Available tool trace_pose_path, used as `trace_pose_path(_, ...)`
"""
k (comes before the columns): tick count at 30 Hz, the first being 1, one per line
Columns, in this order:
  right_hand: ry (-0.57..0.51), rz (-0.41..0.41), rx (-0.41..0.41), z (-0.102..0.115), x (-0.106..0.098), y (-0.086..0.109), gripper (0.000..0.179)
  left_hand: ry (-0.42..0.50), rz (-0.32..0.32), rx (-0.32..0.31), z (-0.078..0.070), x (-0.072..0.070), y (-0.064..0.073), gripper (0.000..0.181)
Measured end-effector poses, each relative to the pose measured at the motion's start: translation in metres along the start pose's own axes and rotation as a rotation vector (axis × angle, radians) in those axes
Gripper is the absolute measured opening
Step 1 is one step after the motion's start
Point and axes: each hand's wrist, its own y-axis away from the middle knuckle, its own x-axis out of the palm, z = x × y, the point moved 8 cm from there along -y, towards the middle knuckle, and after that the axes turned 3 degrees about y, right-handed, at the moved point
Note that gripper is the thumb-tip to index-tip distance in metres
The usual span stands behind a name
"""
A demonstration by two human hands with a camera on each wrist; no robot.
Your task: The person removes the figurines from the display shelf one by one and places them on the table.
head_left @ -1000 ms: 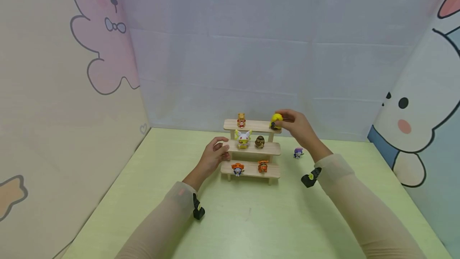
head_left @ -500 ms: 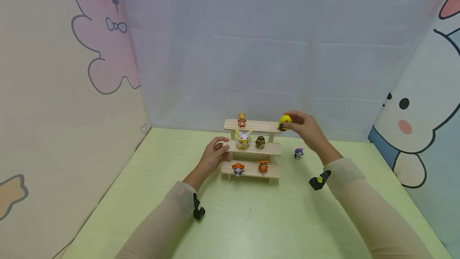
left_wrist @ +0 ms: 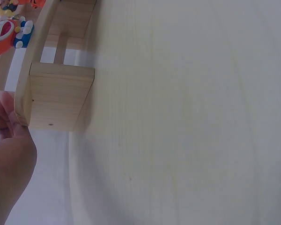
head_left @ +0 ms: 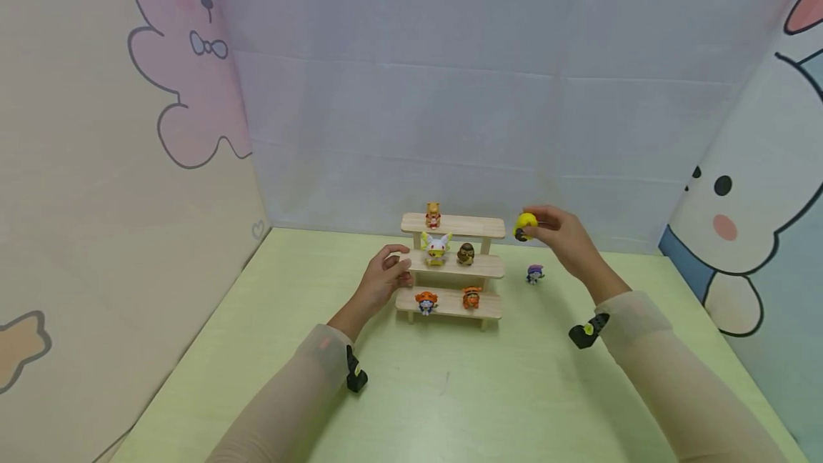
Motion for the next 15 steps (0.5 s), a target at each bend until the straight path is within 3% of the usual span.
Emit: trace_pose_path(15, -0.001, 0.017, 0.053, -0.036, -0.017, 0.013, 0.060, -0.003, -0.002, 0.008, 0.001, -0.001, -0.001, 0.027)
